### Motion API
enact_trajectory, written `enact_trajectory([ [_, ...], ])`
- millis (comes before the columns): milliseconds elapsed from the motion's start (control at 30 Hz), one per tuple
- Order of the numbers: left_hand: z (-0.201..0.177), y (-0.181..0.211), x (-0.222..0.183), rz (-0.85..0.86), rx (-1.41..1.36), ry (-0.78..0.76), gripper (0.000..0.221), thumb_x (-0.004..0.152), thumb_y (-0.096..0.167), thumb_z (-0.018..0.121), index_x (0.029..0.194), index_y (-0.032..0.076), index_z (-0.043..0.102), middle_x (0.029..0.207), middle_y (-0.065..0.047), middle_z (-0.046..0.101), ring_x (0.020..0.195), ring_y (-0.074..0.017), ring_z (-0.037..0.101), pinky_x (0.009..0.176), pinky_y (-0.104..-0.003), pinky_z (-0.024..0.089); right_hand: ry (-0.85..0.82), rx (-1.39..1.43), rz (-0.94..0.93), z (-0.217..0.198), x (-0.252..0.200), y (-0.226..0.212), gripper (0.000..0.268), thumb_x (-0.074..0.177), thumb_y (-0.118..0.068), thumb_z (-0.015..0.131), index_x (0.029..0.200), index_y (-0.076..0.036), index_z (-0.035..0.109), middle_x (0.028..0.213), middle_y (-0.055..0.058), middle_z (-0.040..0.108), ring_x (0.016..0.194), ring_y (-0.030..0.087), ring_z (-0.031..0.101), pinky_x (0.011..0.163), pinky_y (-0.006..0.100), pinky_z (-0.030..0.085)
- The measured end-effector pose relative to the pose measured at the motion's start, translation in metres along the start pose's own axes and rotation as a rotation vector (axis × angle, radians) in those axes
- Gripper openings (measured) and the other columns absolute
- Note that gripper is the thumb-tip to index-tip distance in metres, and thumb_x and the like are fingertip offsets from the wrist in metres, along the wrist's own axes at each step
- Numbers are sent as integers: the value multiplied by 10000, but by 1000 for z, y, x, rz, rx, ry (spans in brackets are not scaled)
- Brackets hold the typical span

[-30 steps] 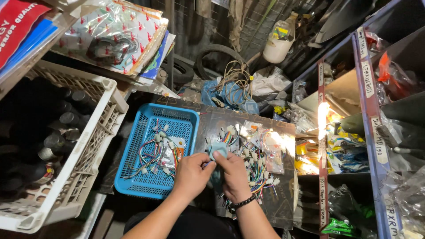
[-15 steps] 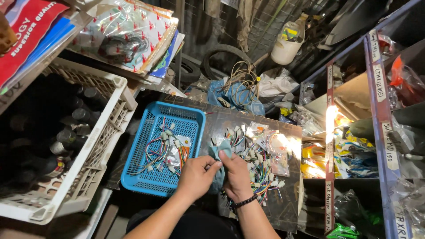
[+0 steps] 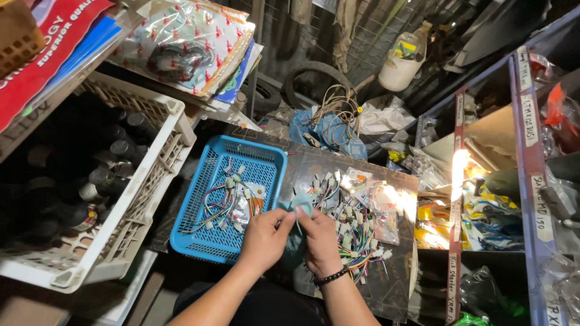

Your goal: The person is cleaning multiple motorcycle wiring harnesses with a blue cloth.

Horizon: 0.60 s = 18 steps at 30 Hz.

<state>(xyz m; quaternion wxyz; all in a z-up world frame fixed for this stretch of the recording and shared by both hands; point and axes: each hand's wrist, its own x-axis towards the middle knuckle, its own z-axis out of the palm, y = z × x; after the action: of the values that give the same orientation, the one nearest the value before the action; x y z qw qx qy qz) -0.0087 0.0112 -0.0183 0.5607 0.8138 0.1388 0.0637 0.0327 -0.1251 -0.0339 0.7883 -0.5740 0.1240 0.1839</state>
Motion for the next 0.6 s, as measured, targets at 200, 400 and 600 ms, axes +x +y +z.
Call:
enact_trajectory([
  [200, -5, -2, -4, 53, -9, 77, 205, 907, 226, 638, 880, 58, 751, 699, -78, 728, 568, -239, 620, 567, -366, 506, 58, -72, 5, 6, 1, -8, 211, 950, -128, 705, 980, 77, 748, 826, 93, 695, 676, 116, 552, 631, 246, 460],
  [400, -14, -12, -10, -84, 13, 55, 183, 886, 252, 664, 833, 104, 758, 593, -23, 702, 458, -193, 563, 471, -349, 440, 5, -59, 29, 12, 10, -2, 173, 965, -96, 668, 973, 65, 731, 843, 110, 715, 676, 139, 591, 626, 255, 463],
  [600, -15, -41, -16, -213, 192, 37, 452, 913, 405, 634, 1263, 120, 627, 1161, -77, 682, 974, -302, 694, 831, -430, 559, -48, -147, 62, 26, 28, 6, 200, 947, -60, 659, 1038, 97, 742, 846, 105, 706, 669, 134, 566, 614, 251, 459],
])
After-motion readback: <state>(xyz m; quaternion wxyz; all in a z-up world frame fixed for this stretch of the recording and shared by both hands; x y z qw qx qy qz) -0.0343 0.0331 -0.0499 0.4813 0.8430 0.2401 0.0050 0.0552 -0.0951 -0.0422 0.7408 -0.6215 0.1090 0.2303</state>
